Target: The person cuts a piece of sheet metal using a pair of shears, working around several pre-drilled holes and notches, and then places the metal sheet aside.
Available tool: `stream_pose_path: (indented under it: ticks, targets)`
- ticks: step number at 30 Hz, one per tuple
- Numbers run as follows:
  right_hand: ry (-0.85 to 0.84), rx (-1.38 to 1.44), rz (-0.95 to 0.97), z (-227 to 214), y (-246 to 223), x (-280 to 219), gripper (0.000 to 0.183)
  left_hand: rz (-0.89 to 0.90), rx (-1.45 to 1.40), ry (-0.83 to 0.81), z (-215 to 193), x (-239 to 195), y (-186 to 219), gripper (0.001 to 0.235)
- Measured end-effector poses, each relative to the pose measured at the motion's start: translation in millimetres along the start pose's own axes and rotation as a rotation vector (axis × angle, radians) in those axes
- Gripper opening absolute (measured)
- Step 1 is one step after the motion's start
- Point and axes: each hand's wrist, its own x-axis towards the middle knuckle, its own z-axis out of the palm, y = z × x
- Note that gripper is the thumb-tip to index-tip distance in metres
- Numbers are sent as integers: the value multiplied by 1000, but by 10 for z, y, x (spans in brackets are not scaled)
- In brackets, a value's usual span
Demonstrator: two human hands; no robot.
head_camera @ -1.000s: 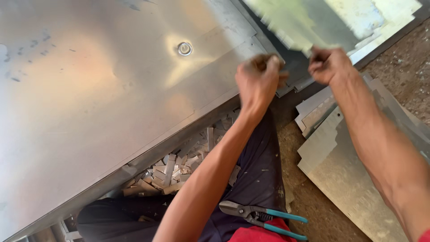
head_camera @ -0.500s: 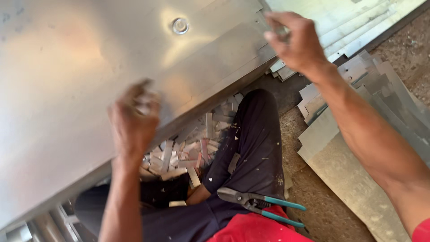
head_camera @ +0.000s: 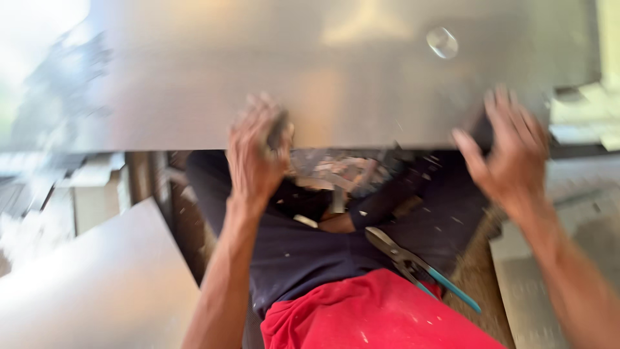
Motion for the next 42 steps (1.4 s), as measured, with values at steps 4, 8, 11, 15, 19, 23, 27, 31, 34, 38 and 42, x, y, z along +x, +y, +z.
stream_pose_path:
  ticks: [4, 8, 11, 15, 19, 23, 27, 31, 34, 38, 42]
  targets:
    - [26, 832, 626, 92, -769, -578, 18, -920, -721, 456, -171, -469, -125, 33]
    - [-81, 1546, 1053, 275, -962, -724, 31, -1107, -1311, 537, -361, -322, -633, 30]
    - [-451, 964, 836, 57, -918, -913, 37, -1129, -1263, 643, -349, -204, -646, 27]
    - [-1103, 114, 656, -299, -826, -1244, 52, -1111, -1166, 636, -159, -229, -17, 26]
    - [-1282, -133, 491, -302, -661, -1657, 59, -1025, -1557, 108, 249, -396, 669, 25]
    - [-1365, -192, 293, -10, -392, -1984, 42, -1063, -1720, 184, 464, -823, 659, 42]
    - [-1291, -146, 319, -15, -319, -1985, 33, -1214, -1674, 660, 81, -1166, -52, 40]
    - [-972, 551, 274, -184, -524, -1497, 30, -888, -1696, 683, 53, -1211, -240, 20]
    - [-803, 700, 77, -88, -817, -1075, 17, -846, -1698, 427, 160, -1202, -130, 17]
    - [-970, 599, 62, 69, -1075, -569, 19, -865, -1573, 162, 294, -1064, -1, 22]
    - [-1358, 686, 475, 78, -1302, -160, 48, -850, -1369, 49, 163, -1047, 53, 26]
